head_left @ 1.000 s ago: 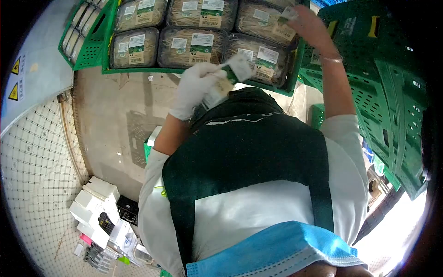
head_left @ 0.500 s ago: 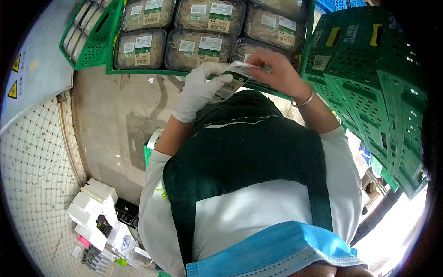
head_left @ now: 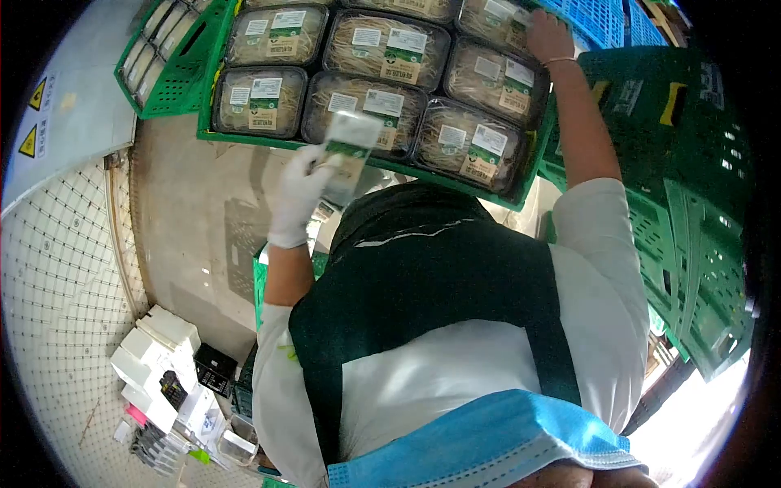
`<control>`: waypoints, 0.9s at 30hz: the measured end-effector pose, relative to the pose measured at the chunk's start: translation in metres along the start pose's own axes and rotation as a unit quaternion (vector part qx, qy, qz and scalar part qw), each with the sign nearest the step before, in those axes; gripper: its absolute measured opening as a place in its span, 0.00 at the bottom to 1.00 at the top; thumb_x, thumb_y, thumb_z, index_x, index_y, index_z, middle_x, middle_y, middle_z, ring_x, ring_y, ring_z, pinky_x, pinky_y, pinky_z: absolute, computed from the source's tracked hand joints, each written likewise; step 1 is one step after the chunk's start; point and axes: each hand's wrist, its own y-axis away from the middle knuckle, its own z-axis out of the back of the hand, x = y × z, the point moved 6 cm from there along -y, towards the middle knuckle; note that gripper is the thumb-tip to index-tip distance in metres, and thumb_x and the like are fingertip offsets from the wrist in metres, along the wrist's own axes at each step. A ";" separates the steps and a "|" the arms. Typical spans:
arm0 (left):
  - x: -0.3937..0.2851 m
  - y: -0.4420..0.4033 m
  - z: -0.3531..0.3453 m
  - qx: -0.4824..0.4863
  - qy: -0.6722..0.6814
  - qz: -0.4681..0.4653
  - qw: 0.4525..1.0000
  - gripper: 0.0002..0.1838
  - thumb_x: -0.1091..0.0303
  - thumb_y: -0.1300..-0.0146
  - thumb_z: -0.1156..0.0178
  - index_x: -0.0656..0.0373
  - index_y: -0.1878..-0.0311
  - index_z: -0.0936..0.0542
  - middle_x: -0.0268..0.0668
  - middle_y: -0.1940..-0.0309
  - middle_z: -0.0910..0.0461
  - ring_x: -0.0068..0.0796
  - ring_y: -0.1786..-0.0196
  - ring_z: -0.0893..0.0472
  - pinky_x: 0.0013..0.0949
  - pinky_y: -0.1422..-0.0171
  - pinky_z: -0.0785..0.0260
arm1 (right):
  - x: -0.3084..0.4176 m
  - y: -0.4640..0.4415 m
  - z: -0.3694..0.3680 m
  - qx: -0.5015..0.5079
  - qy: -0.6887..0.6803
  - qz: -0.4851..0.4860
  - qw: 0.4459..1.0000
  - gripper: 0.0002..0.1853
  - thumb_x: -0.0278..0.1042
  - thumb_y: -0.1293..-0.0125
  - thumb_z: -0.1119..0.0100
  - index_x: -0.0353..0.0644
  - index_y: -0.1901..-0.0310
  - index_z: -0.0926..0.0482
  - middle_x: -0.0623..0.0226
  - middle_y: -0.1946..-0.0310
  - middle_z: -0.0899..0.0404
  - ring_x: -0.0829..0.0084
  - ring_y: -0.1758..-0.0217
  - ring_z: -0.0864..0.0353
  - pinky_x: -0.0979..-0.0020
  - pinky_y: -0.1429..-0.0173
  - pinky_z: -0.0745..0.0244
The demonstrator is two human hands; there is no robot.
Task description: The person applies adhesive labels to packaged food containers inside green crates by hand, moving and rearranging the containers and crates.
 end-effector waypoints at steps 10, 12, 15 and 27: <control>-0.039 -0.078 0.031 -0.170 -0.106 -0.123 0.972 0.16 0.59 0.44 0.53 0.61 0.64 0.22 0.46 0.66 0.24 0.41 0.62 0.25 0.33 0.57 0.36 | 0.067 0.135 0.092 0.096 -0.452 -0.234 0.856 0.24 0.41 0.47 0.44 0.31 0.53 0.34 0.46 0.56 0.32 0.53 0.51 0.33 0.63 0.48 0.37; -0.040 -0.111 0.019 -0.197 -0.348 -0.096 0.911 0.18 0.56 0.45 0.54 0.60 0.66 0.22 0.48 0.65 0.24 0.46 0.59 0.26 0.37 0.57 0.34 | 0.085 0.175 0.098 0.079 -0.407 -0.299 0.860 0.27 0.39 0.50 0.44 0.28 0.52 0.36 0.43 0.54 0.33 0.50 0.51 0.33 0.61 0.47 0.38; -0.049 -0.126 -0.002 -0.185 -0.513 -0.130 0.828 0.18 0.57 0.44 0.55 0.60 0.70 0.22 0.47 0.69 0.24 0.44 0.62 0.24 0.42 0.59 0.32 | 0.101 0.187 0.097 0.145 -0.481 -0.400 0.766 0.31 0.44 0.49 0.46 0.27 0.50 0.40 0.42 0.51 0.37 0.46 0.49 0.36 0.59 0.46 0.39; -0.063 -0.143 0.000 -0.081 -0.526 -0.145 0.834 0.22 0.50 0.44 0.55 0.62 0.69 0.24 0.50 0.70 0.23 0.47 0.63 0.23 0.42 0.58 0.32 | 0.094 0.175 0.073 0.222 -0.193 -0.562 0.773 0.23 0.49 0.39 0.63 0.36 0.60 0.26 0.52 0.57 0.27 0.57 0.54 0.27 0.61 0.52 0.31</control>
